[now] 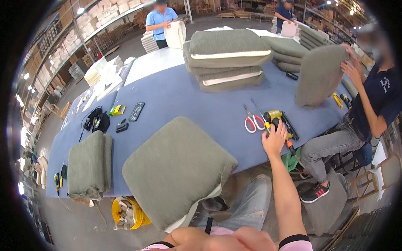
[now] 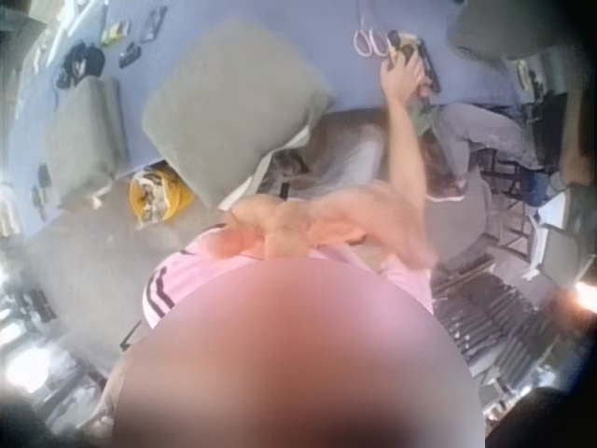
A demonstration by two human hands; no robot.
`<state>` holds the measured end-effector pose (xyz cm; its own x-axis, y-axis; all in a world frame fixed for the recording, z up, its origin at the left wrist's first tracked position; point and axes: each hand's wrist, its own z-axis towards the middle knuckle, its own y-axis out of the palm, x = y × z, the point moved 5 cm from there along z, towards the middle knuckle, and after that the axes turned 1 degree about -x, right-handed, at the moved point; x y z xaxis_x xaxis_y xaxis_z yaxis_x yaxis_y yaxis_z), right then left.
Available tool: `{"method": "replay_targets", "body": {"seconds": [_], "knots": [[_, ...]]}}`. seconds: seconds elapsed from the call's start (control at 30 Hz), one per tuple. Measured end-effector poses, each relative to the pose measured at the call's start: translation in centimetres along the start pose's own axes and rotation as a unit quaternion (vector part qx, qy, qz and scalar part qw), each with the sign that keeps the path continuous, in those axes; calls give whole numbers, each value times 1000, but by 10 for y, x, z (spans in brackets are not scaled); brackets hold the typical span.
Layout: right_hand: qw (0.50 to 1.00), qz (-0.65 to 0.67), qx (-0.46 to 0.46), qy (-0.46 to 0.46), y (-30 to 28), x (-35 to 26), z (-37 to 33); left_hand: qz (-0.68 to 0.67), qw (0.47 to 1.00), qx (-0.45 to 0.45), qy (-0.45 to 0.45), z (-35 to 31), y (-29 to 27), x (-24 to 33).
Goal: The person staples fabric onto cushion frames using a staple gun, trims excess fabric with scissors, and stacks finished cushions. They handle multiple cushions one at a time, folding fabric edges and securing them before moving to the next unit.
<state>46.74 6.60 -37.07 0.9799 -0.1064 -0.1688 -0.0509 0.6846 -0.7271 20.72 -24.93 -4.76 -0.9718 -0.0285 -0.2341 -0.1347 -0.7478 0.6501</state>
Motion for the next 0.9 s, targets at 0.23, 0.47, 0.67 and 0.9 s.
{"method": "replay_targets", "body": {"seconds": [0.23, 0.47, 0.67, 0.9], "knots": [[1000, -4, -2, 6, -2, 5, 0, -97, 971, -158, -153, 23, -30, 12], [1000, -10, -3, 9, 1, 9, -3, -8, 992, -71, -108, 9, -13, 18], [1000, -14, 5, -5, 0, 7, -3, -34, 970, 36, -238, 4, 3, 15], [1000, -7, -2, 0, 2, 2, -2, -143, 972, -97, -159, 23, -6, 5]]}}
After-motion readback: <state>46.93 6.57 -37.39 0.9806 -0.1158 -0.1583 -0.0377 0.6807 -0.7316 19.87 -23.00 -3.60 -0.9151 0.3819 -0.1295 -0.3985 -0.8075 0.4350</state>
